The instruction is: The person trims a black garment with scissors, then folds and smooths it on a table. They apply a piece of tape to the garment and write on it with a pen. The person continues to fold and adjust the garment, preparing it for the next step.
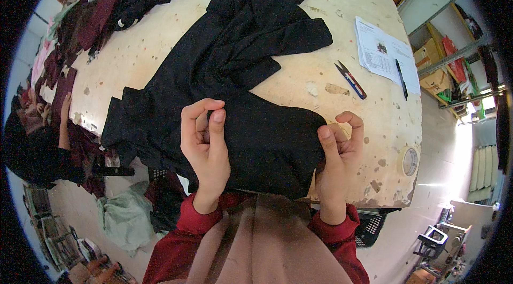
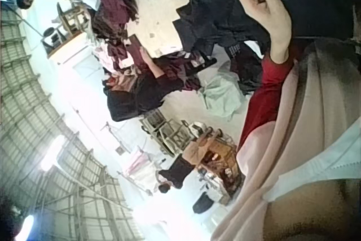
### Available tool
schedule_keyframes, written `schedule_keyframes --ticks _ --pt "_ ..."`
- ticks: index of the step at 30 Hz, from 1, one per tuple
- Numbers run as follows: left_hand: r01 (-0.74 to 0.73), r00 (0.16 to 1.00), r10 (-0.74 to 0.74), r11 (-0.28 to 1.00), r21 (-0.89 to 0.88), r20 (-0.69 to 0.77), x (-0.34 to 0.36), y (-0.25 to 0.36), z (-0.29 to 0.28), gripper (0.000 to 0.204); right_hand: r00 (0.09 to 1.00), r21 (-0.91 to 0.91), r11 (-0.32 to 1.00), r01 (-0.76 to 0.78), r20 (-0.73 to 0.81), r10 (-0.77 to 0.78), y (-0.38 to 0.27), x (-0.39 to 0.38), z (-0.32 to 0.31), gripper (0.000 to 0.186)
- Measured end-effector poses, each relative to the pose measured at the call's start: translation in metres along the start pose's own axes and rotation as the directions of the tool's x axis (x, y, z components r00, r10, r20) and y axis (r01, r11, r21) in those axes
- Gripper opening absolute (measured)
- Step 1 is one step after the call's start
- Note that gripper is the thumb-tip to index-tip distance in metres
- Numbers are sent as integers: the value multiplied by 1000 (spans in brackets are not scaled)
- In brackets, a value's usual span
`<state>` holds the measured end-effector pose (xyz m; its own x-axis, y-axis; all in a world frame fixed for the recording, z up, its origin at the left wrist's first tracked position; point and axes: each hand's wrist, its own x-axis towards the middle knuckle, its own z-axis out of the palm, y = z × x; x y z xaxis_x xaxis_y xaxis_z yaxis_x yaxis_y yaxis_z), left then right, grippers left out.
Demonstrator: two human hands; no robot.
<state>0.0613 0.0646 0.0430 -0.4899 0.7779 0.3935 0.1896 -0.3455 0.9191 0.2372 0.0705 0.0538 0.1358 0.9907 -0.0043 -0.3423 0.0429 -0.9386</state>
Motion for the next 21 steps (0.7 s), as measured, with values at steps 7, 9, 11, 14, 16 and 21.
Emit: schedule_keyframes --ticks 7,9,11,14,16,21 --pt "171 985 -170 985 -22 34 -2 1 -4 12 999 -71 996 45 14 -45 1 2 -1 31" --pt "147 989 -147 989 -23 14 -1 3 -4 12 999 -86 996 38 8 -37 -1 1 1 31" --pt "127 992 -127 992 -26 -3 -2 4 -4 12 1000 -85 996 27 -4 -27 -3 1 2 31" --pt "110 994 -110 993 -33 -7 -2 9 -6 13 999 -73 997 36 -24 -38 -8 -2 6 33" --pt "120 993 -120 992 -36 8 -3 13 -7 12 999 -53 997 50 -19 -51 -8 -2 5 34" --pt "68 996 -70 997 -39 -59 -1 16 -3 13 996 -56 995 84 -9 -85 -13 -3 6 36"
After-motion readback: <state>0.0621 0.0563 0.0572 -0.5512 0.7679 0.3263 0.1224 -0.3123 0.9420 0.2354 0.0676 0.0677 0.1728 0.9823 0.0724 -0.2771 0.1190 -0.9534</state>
